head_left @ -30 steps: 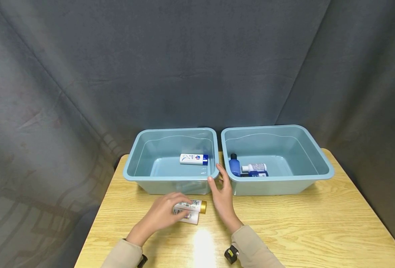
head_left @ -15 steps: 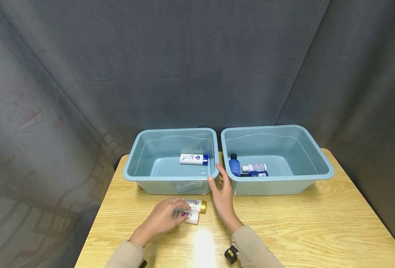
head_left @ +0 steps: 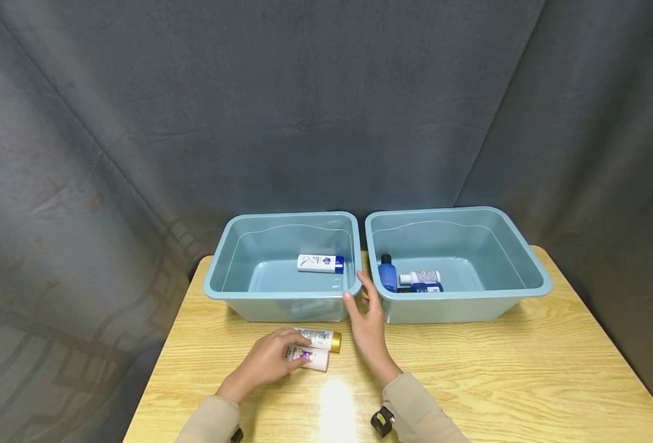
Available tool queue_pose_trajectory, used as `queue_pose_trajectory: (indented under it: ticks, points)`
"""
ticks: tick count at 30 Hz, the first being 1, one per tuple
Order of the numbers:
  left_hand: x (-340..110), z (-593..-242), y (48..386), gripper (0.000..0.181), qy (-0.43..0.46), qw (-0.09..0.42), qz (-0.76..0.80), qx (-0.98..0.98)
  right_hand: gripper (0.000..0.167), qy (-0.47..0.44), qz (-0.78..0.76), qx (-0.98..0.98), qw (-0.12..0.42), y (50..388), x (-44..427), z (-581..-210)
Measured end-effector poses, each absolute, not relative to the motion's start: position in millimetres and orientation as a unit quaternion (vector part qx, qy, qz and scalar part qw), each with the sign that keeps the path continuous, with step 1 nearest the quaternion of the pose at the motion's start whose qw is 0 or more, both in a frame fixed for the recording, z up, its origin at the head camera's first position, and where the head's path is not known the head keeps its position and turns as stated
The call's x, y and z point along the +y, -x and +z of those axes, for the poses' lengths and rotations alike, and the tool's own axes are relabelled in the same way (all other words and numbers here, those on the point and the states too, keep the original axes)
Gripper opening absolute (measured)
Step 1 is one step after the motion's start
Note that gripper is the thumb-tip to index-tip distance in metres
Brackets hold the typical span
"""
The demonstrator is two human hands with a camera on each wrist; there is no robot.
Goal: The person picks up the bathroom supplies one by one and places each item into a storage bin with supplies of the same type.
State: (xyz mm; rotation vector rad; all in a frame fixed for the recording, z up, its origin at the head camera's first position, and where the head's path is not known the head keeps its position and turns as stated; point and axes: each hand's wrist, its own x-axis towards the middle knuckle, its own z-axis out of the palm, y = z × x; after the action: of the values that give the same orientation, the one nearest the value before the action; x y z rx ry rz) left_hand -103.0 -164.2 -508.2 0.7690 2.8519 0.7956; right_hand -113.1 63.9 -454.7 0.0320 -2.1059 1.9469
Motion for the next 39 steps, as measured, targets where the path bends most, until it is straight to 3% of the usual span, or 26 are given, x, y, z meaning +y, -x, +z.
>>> queue_pose_trajectory:
  ticks: [9,22,39]
  points:
    - [-167,-516,105,0.037,-0.242,0.065,0.262,0.932,0.052,-0.008,0.675,-0.725,0.135,113,64,-454]
    - [-167,-527,107,0.038,-0.277,0.041,0.240,0.929,0.052,-0.006,0.680,-0.721,0.132,114,64,-456]
    - [-171,-533,104,0.045,-0.287,0.056,0.231,0.928,0.052,-0.012,0.678,-0.722,0.136,114,64,-454]
